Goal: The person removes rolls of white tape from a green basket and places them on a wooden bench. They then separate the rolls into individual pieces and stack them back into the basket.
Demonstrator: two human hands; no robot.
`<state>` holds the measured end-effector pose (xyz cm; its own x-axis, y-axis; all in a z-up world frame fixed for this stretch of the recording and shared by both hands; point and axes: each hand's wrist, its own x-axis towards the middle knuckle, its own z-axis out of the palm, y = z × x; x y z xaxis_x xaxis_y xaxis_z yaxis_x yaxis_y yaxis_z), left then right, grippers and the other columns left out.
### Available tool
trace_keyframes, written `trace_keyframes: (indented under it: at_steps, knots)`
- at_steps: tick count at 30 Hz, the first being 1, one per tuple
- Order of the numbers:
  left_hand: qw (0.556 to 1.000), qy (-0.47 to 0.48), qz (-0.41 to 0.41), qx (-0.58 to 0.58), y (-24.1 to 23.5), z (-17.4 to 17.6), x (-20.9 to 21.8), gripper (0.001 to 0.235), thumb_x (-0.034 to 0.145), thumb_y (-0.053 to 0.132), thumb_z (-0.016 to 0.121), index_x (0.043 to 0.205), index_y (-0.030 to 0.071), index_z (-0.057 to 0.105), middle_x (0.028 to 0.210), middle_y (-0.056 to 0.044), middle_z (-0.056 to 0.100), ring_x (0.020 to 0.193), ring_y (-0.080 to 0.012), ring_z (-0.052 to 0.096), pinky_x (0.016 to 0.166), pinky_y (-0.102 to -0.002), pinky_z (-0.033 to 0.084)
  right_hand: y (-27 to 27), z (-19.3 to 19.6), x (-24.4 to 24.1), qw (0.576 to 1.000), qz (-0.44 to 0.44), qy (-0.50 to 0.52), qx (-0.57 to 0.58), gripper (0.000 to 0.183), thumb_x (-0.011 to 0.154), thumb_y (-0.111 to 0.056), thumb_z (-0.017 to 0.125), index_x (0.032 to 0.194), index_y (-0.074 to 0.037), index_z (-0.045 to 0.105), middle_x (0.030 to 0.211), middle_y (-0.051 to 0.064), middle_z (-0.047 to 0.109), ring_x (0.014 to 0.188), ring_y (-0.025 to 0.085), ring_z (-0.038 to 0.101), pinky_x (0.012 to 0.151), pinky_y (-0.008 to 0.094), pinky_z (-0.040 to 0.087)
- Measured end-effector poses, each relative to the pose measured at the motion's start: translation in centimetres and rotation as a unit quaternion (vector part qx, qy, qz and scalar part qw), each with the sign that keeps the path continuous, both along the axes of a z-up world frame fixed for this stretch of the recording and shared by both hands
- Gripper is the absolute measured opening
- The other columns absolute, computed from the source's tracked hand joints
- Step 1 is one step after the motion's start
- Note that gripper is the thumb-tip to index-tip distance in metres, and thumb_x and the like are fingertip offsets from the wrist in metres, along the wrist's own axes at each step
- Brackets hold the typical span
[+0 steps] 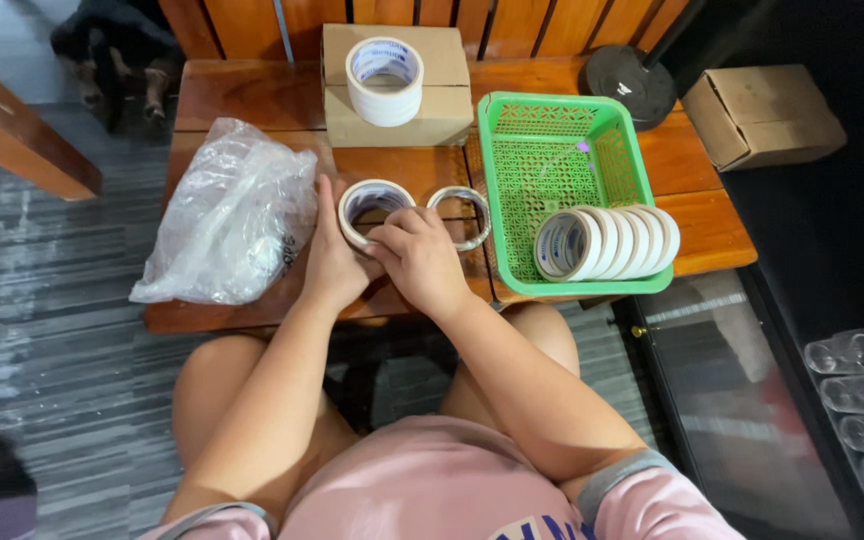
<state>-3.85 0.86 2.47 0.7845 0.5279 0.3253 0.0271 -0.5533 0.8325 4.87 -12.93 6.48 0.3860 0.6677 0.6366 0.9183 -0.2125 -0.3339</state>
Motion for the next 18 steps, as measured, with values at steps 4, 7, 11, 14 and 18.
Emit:
trace_keyframes:
  at_steps: [4, 7, 11, 14, 18]
  knots:
    - [1.0, -0.03, -0.007, 0.006, 0.3, -0.7, 0.0, 0.126, 0.065, 0.039, 0.093, 0.165, 0.008, 0.023, 0.163, -0.025, 0.038, 0.153, -0.0422, 0.03, 0.127, -0.054, 0.025, -0.7, -0.4, 0.1, 0.998, 0.006, 0.056, 0.03, 0.013, 0.094, -0.03, 0.075, 0.103, -0.02, 0.075, 0.1, 0.001, 0.067, 0.115, 0.027, 0.066, 0.098, 0.038, 0.056]
    - [0.997, -0.029, -0.06, -0.036, 1.1, 0.9, -1.0, 0.119, 0.065, 0.031, 0.093, 0.164, 0.008, 0.029, 0.162, -0.024, 0.04, 0.154, -0.0425, 0.025, 0.128, -0.052, 0.02, -1.0, -0.2, 0.8, 0.994, 0.012, 0.093, 0.051, 0.016, 0.096, -0.03, 0.074, 0.107, -0.018, 0.076, 0.104, 0.006, 0.069, 0.116, 0.029, 0.068, 0.095, 0.038, 0.058]
    - [0.997, -0.041, -0.054, -0.027, 1.1, 1.2, -0.3, 0.105, 0.081, 0.038, 0.087, 0.164, 0.01, 0.03, 0.163, -0.018, 0.042, 0.155, -0.0401, 0.023, 0.128, -0.052, 0.02, -1.6, 1.4, 0.4, 0.989, 0.028, 0.132, 0.067, 0.02, 0.094, -0.021, 0.073, 0.114, -0.021, 0.075, 0.106, 0.006, 0.069, 0.114, 0.03, 0.07, 0.096, 0.041, 0.058]
    - [0.996, -0.06, -0.054, -0.024, 0.7, 2.1, 0.1, 0.099, 0.085, 0.044, 0.085, 0.163, 0.012, 0.033, 0.161, -0.014, 0.046, 0.155, -0.0366, 0.027, 0.128, -0.05, 0.023, -2.4, 2.7, 0.1, 0.981, 0.041, 0.171, 0.084, 0.027, 0.091, -0.016, 0.075, 0.118, -0.021, 0.073, 0.107, 0.003, 0.07, 0.113, 0.029, 0.07, 0.095, 0.041, 0.058]
    - [0.988, -0.12, -0.041, -0.089, -1.1, 4.5, 1.1, 0.099, 0.077, 0.044, 0.091, 0.157, 0.013, 0.042, 0.148, -0.013, 0.058, 0.144, -0.0289, 0.046, 0.123, -0.042, 0.035, -4.2, 4.6, 0.1, 0.981, 0.025, 0.158, 0.105, 0.035, 0.083, -0.009, 0.078, 0.116, -0.02, 0.073, 0.105, 0.005, 0.071, 0.103, 0.03, 0.073, 0.087, 0.042, 0.06]
